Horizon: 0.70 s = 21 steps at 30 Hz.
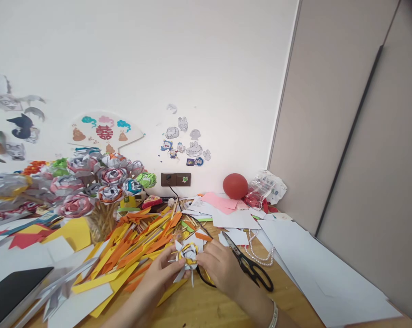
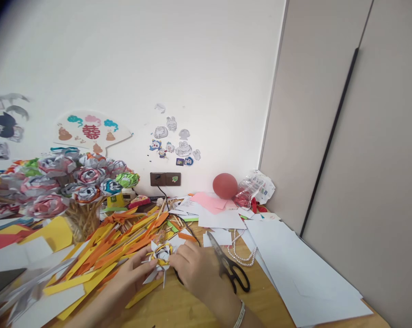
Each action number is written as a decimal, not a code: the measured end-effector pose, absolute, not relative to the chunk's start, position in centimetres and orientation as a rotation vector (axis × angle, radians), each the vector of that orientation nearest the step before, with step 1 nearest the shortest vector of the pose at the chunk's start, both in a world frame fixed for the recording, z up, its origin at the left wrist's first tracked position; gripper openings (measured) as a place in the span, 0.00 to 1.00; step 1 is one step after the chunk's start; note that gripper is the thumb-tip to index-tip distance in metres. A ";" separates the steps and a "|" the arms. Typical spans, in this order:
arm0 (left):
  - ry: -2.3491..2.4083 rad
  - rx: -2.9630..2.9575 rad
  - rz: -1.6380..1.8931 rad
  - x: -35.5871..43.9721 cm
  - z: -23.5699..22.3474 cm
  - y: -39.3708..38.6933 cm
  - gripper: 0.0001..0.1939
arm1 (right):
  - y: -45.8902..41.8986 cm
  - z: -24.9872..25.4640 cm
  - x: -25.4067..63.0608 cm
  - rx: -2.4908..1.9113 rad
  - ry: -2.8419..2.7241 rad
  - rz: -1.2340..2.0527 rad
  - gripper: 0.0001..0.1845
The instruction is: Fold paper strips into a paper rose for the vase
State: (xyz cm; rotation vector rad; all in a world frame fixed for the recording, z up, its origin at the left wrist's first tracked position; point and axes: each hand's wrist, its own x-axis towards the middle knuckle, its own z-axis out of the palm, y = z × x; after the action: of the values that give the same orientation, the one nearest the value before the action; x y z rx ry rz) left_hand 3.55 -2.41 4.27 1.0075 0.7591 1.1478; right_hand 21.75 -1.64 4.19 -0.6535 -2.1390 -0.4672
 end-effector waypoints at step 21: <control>0.680 0.992 1.205 3.4 4.5 -2.4 0.22 | -3.0 4.1 20.7 -0.606 -1.891 -0.043 0.07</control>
State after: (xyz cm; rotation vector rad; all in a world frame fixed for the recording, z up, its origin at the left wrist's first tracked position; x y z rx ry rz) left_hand 3.39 -2.44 4.45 0.9921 0.6804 1.2048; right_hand 20.66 -2.98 4.07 -0.6062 -1.8915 -0.0432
